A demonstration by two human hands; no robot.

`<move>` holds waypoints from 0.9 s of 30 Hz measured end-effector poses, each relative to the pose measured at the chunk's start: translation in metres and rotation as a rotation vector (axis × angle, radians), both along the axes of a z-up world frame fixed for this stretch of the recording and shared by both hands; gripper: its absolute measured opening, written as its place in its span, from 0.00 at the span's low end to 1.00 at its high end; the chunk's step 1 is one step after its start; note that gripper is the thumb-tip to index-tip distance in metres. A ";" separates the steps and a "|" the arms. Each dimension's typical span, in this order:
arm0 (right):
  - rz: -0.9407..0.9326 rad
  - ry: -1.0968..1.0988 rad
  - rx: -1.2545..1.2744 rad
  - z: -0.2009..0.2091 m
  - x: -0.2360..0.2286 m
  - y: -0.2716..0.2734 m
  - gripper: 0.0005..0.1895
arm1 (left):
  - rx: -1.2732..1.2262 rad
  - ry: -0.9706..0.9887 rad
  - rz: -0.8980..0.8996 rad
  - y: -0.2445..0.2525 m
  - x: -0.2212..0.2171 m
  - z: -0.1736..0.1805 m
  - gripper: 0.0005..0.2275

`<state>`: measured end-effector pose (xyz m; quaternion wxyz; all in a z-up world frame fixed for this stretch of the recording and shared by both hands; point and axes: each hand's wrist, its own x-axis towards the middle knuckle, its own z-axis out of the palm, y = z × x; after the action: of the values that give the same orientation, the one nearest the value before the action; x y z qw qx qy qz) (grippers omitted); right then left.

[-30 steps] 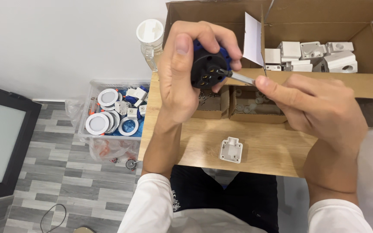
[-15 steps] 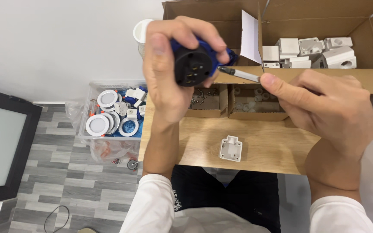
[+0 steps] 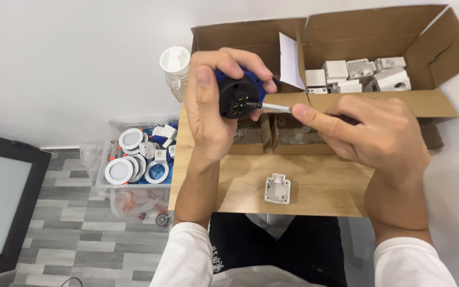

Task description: The person uses a screwdriver to tighten screws on a blue electrical socket and a white wall plate. They repeatedly assemble the two parts, secure them with screws, and then disassemble them to repeat the process.

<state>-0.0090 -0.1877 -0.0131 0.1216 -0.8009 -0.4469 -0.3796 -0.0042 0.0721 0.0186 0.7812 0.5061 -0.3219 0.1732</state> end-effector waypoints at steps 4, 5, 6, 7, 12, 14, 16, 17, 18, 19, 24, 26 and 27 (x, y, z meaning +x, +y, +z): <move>-0.025 -0.033 -0.006 -0.002 0.000 -0.002 0.20 | -0.025 0.007 -0.024 -0.003 0.002 -0.003 0.14; -0.034 -0.038 -0.015 -0.002 0.000 -0.002 0.20 | -0.039 0.008 -0.040 -0.003 0.002 -0.004 0.14; -0.043 -0.040 -0.024 -0.002 0.000 -0.002 0.20 | -0.051 0.012 -0.055 -0.003 0.003 -0.005 0.14; -0.042 -0.044 -0.024 -0.002 -0.001 -0.002 0.20 | -0.052 0.008 -0.054 -0.003 0.002 -0.005 0.14; -0.040 -0.091 -0.034 -0.002 0.001 -0.002 0.20 | -0.071 0.026 -0.053 -0.005 0.002 -0.005 0.15; -0.055 -0.100 -0.032 -0.002 0.000 -0.002 0.21 | -0.077 0.026 -0.052 -0.006 0.002 -0.005 0.15; -0.071 -0.106 -0.032 -0.002 -0.002 -0.001 0.21 | -0.085 0.030 -0.051 -0.006 0.003 -0.006 0.15; -0.086 -0.130 -0.031 -0.002 -0.002 0.000 0.21 | -0.080 0.032 -0.044 -0.006 0.003 -0.006 0.15; -0.102 -0.157 -0.031 -0.001 -0.002 0.001 0.20 | -0.073 0.032 -0.040 -0.005 0.004 -0.006 0.15; -0.105 -0.161 -0.031 0.000 -0.004 0.002 0.20 | -0.073 0.028 -0.043 -0.005 0.004 -0.006 0.15; -0.047 -0.056 -0.034 -0.002 -0.004 0.002 0.24 | -0.053 0.051 -0.036 -0.004 0.003 -0.006 0.15; -0.035 -0.022 -0.045 -0.002 -0.004 0.000 0.23 | -0.035 0.048 -0.031 -0.003 0.002 -0.004 0.16; -0.023 0.007 -0.058 -0.002 -0.004 -0.001 0.22 | -0.019 0.040 -0.028 -0.003 0.002 -0.003 0.16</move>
<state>-0.0130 -0.1889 -0.0154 0.0957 -0.8106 -0.4477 -0.3651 -0.0027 0.0694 0.0155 0.7944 0.4976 -0.3116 0.1554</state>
